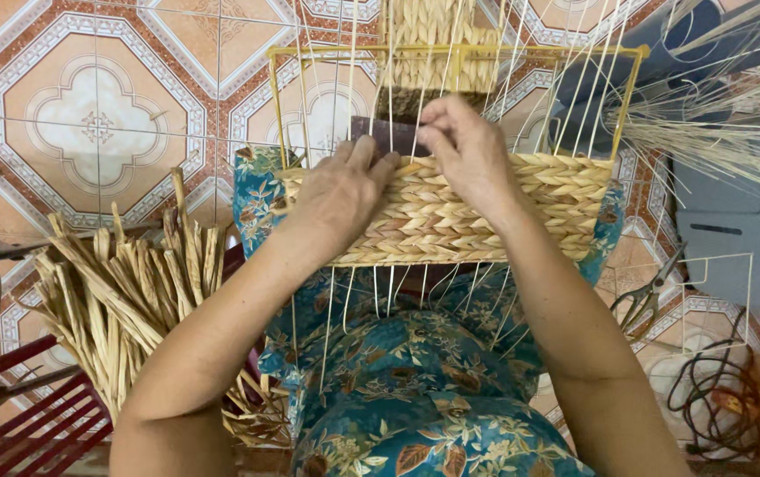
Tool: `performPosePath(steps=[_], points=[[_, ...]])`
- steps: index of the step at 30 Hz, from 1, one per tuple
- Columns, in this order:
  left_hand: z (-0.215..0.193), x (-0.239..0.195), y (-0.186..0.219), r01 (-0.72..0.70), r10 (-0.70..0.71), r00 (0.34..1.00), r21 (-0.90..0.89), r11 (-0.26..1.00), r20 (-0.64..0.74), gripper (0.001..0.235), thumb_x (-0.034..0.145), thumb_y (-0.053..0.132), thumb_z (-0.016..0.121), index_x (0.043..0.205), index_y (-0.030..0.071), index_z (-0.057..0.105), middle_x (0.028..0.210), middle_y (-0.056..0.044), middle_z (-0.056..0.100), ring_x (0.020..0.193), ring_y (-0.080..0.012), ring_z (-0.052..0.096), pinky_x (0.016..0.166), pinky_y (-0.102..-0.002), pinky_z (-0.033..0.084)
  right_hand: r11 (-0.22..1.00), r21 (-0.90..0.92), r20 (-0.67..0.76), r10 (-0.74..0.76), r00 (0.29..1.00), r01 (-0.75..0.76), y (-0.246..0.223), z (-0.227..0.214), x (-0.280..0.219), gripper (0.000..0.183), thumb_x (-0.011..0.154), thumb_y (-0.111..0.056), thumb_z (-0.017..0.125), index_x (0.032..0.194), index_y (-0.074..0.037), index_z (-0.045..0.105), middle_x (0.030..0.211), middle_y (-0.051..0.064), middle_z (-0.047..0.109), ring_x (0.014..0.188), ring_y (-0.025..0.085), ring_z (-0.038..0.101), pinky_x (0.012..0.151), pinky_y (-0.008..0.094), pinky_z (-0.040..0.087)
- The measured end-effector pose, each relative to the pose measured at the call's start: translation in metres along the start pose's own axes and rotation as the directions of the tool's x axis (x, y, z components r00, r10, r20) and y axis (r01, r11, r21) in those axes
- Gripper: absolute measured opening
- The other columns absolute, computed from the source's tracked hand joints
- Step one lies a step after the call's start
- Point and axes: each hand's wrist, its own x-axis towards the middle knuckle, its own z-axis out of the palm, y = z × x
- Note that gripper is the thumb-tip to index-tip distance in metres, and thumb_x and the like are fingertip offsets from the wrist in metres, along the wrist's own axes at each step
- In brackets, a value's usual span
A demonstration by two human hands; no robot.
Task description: The person weaves dried palm leaves into a rectangular basket frame. They repeatedly pull new strands through the existing weave, tighten them by hand, and occasionally reach for more material from a nearby pile.
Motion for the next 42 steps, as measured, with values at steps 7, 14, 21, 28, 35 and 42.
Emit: performPosePath(steps=[7, 14, 21, 28, 35, 42], points=[[-0.022, 0.018, -0.027, 0.041, -0.047, 0.992, 0.05, 0.998, 0.118, 0.015, 0.094, 0.018, 0.07, 0.105, 0.012, 0.078, 0.098, -0.01, 0.066, 0.09, -0.0294, 0.067, 0.073, -0.044, 0.057, 0.846, -0.274, 0.17, -0.425, 0.889, 0.457, 0.009, 0.024, -0.003, 0.012, 0.1, -0.013, 0.071, 0.108, -0.007, 0.075, 0.097, 0.009, 0.076, 0.079, 0.017, 0.073, 0.071, 0.028, 0.063], [-0.005, 0.019, -0.013, 0.287, -0.292, 0.956, -0.22, 0.932, 0.012, 0.02, 0.1, 0.027, 0.073, 0.103, 0.008, 0.078, 0.098, -0.016, 0.071, 0.081, -0.0323, 0.07, 0.074, -0.046, 0.056, 0.984, -0.135, 0.141, -0.101, 0.985, 0.12, 0.018, 0.029, 0.007, 0.004, 0.103, -0.005, 0.061, 0.104, -0.002, 0.063, 0.082, 0.009, 0.073, 0.065, 0.014, 0.073, 0.058, 0.028, 0.06], [0.028, 0.049, -0.041, 0.494, -0.398, 0.866, -0.647, 0.581, 0.304, 0.018, 0.091, 0.022, 0.072, 0.103, 0.009, 0.072, 0.089, -0.011, 0.077, 0.075, -0.022, 0.071, 0.069, -0.034, 0.056, 0.978, 0.104, 0.227, 0.152, 0.962, -0.179, 0.012, 0.018, 0.015, 0.008, 0.101, -0.002, 0.054, 0.109, -0.003, 0.055, 0.084, 0.005, 0.072, 0.067, 0.014, 0.074, 0.054, 0.027, 0.06], [0.006, 0.028, -0.019, 0.005, -0.136, 0.979, -0.648, 0.762, -0.153, 0.008, 0.099, 0.014, 0.07, 0.103, 0.007, 0.072, 0.097, -0.013, 0.071, 0.078, -0.0241, 0.07, 0.073, -0.037, 0.057, 0.969, -0.247, 0.155, 0.042, 0.987, -0.002, 0.0, 0.031, 0.016, 0.008, 0.096, -0.011, 0.067, 0.103, -0.008, 0.067, 0.08, 0.008, 0.073, 0.057, 0.013, 0.072, 0.068, 0.031, 0.059], [-0.01, -0.009, -0.021, 0.146, -0.172, 0.951, -0.118, 0.982, -0.255, 0.034, 0.082, 0.012, 0.079, 0.112, -0.001, 0.07, 0.095, -0.014, 0.067, 0.087, -0.0309, 0.063, 0.078, -0.042, 0.052, 0.972, -0.215, 0.21, -0.049, 0.977, 0.095, 0.009, 0.032, 0.01, 0.009, 0.099, -0.01, 0.065, 0.107, -0.012, 0.068, 0.077, 0.007, 0.071, 0.064, 0.017, 0.066, 0.06, 0.036, 0.054], [0.011, -0.03, -0.027, 0.285, -0.293, 0.934, -0.07, 0.956, -0.203, 0.014, 0.086, 0.017, 0.082, 0.094, 0.011, 0.072, 0.09, -0.008, 0.066, 0.089, -0.0291, 0.06, 0.077, -0.044, 0.047, 0.978, -0.2, 0.051, -0.049, 0.998, 0.058, 0.008, 0.047, 0.009, 0.008, 0.103, -0.01, 0.063, 0.109, -0.01, 0.058, 0.091, 0.005, 0.079, 0.075, 0.01, 0.073, 0.061, 0.03, 0.059]])
